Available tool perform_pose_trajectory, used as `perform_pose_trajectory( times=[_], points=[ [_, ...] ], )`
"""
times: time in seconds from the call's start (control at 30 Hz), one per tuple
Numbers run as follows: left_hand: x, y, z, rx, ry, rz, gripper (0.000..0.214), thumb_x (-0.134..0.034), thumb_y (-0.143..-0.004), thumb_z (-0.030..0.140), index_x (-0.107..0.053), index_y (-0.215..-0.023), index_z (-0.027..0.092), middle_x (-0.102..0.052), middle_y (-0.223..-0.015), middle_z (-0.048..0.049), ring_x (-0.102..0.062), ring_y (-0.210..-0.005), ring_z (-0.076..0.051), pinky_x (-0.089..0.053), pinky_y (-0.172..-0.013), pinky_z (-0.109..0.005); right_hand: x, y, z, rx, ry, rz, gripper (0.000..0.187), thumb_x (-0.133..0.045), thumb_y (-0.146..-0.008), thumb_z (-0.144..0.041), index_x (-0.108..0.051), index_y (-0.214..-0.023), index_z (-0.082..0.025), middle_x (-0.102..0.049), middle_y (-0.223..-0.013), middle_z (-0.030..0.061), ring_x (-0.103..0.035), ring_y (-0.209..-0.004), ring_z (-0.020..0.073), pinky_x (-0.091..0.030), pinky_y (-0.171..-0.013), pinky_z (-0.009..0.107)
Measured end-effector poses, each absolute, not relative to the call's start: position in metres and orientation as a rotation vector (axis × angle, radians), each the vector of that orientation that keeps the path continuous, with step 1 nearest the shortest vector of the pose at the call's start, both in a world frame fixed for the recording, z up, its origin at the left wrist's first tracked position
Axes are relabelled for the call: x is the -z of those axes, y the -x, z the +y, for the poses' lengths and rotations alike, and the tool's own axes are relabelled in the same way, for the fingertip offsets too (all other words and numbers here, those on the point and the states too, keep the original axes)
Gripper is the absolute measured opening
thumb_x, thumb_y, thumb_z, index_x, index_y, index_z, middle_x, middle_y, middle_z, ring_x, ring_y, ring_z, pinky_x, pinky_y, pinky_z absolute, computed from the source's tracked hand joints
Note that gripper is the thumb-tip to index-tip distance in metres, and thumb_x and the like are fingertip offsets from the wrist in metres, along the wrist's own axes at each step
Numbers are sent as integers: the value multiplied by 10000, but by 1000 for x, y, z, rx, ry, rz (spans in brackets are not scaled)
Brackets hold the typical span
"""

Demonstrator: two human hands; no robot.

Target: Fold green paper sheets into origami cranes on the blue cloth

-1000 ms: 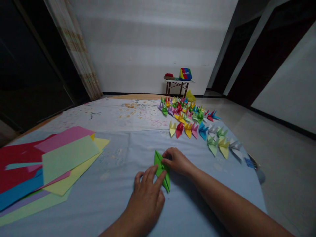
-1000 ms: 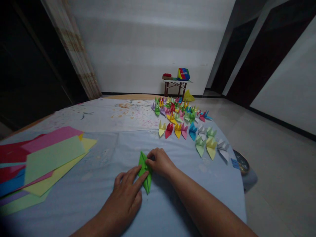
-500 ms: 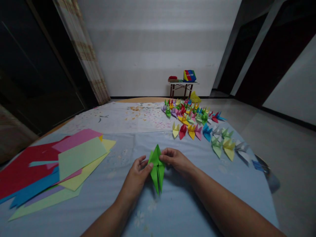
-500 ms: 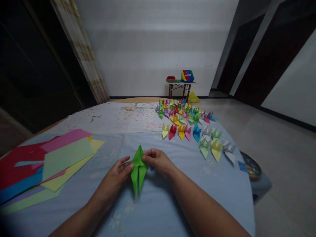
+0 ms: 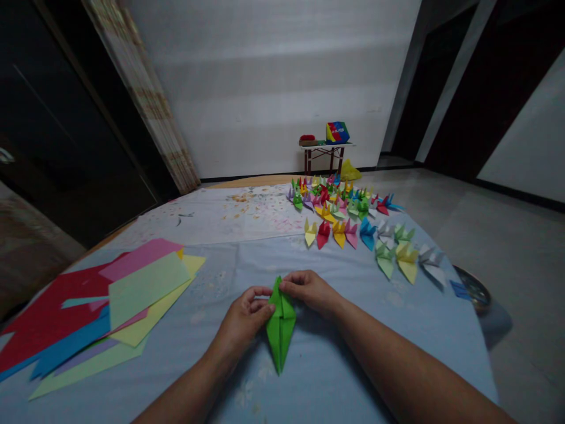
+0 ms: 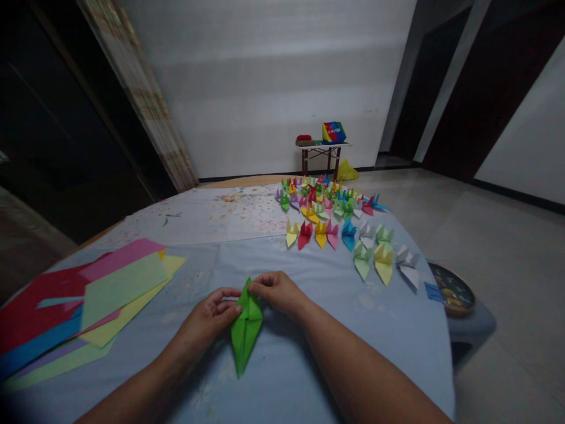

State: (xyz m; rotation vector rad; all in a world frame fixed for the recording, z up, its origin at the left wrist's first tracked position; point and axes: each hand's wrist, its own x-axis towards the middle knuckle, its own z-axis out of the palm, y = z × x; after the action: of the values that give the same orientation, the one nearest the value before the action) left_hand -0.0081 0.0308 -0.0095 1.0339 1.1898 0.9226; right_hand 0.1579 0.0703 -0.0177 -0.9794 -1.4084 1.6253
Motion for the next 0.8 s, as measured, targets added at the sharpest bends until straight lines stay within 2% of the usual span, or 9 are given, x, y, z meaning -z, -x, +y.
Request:
perform_pose_trajectory(
  times=[0.2, 0.43, 0.53, 0.8],
  points=[
    [0, 4, 34, -878, -1051, 1202, 381, -712, -594, 409, -570, -827, 142, -613, -599, 13, -544, -507, -104, -372, -495, -189, 19, -159, 70, -1623, 973, -1357, 383, -678, -606, -498, -613, -649, -124, -469, -485, -56, -339, -433, 43, -251, -450, 195],
    [11, 1, 39, -824, -1110, 1180, 344, -653, -663, 441, -619, -775, 118, -578, -593, 13, -490, -514, -93, -362, -496, -190, 21, -161, 72, -1633, 1021, -1350, 410, -676, -606, -517, -613, -668, -117, -497, -511, -40, -379, -445, 49, -269, -455, 190],
    [13, 1, 39, -876, -1095, 1181, 324, -658, -662, 419, -638, -779, 118, -589, -605, 8, -492, -531, -97, -372, -508, -192, 21, -164, 74, -1627, 1001, -1389, 406, -649, -636, -524, -614, -648, -120, -459, -488, -50, -355, -440, 44, -244, -446, 189],
    [12, 4, 39, -917, -1048, 1218, 294, -698, -608, 394, -656, -711, 122, -629, -619, -16, -529, -552, -119, -400, -532, -210, 25, -164, 76, -1627, 1052, -1429, 352, -680, -622, -465, -621, -664, -120, -480, -483, -50, -341, -424, 41, -233, -434, 192]
  ],
)
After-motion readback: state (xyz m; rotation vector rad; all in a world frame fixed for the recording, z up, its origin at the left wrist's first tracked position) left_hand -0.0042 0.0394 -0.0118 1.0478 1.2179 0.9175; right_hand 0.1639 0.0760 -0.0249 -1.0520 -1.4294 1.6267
